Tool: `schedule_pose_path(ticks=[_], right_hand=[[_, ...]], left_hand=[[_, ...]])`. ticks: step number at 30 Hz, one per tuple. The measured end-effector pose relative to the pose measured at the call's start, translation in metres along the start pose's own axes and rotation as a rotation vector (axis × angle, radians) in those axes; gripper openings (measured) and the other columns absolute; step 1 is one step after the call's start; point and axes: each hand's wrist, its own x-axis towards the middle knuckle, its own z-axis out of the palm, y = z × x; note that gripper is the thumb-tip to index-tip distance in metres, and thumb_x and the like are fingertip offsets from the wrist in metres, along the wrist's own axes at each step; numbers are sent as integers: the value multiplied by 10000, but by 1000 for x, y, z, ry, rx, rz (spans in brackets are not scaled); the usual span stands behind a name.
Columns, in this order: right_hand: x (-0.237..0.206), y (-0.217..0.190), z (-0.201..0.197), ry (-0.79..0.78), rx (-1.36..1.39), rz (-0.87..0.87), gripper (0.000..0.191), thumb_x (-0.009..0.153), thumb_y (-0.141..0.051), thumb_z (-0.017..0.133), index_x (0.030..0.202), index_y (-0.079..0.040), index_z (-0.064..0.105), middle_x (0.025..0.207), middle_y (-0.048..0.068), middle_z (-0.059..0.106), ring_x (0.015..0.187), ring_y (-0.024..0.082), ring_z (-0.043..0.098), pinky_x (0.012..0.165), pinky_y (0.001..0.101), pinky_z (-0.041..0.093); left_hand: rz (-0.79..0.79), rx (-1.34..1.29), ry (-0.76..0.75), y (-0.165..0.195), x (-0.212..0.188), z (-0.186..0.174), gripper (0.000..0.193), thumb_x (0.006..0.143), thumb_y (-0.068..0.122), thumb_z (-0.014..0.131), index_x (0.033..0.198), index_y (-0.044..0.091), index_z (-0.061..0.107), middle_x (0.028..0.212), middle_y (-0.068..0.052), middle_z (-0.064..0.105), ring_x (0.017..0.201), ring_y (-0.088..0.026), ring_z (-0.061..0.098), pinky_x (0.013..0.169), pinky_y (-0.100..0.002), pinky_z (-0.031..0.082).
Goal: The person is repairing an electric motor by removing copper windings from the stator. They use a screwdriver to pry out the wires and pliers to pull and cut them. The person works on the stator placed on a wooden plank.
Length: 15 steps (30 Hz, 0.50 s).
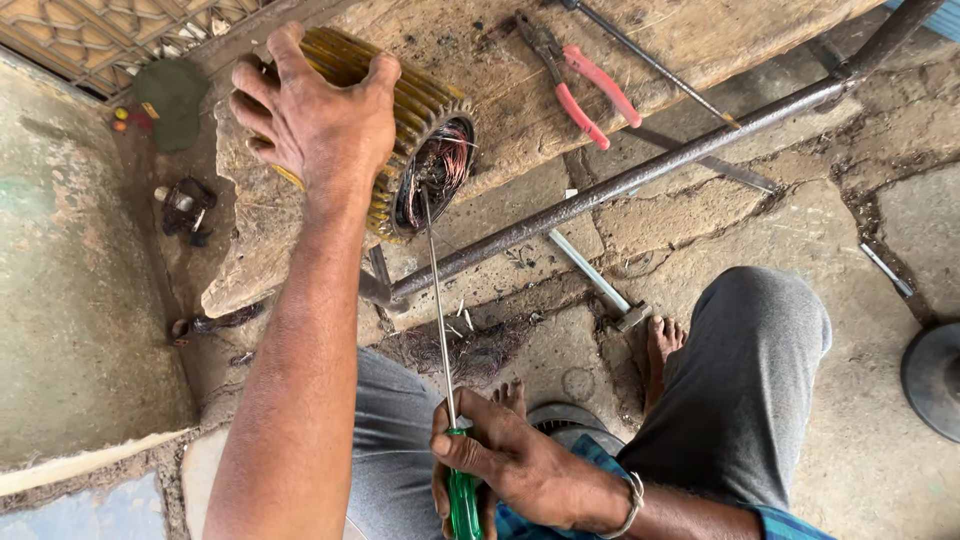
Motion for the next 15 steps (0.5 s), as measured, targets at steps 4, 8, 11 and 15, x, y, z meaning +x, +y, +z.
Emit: schedule_pose_path(ticks=[4,8,11,15], right_hand=[[-3,-10,7,-7,-64,-49,342,1130,-362,512,1191,-29,471,820,122,711,684,206,737,489,271,572],[-1,3,1,3,89,-18,360,1066,-377,533,1175,-47,438,781,130,707,626,224,735,436,292,571],[8,21,-10,14,-63,-45,370,1074,-404,510,1180,-55,444,783,139,722,580,223,727,420,274,580],[33,40,-43,103,-558,-279,553,1065,-354,413,1524,-77,279,652,170,685,444,117,662,320,211,534]], left_hand=[[48,-15,19,-5,-3,3,877,820,591,913,1468,275,414,1516,-255,227,1468,-503,136,1059,-839,241],[37,-49,7,-9,-4,5,873,813,586,911,1461,275,415,1506,-248,237,1463,-513,134,1045,-833,263],[86,-44,33,-9,-3,5,867,846,597,921,1472,264,423,1506,-252,235,1453,-529,131,1037,-850,246],[13,-23,-40,-8,-1,5,907,799,627,895,1476,266,412,1492,-219,284,1475,-476,187,1085,-799,311]])
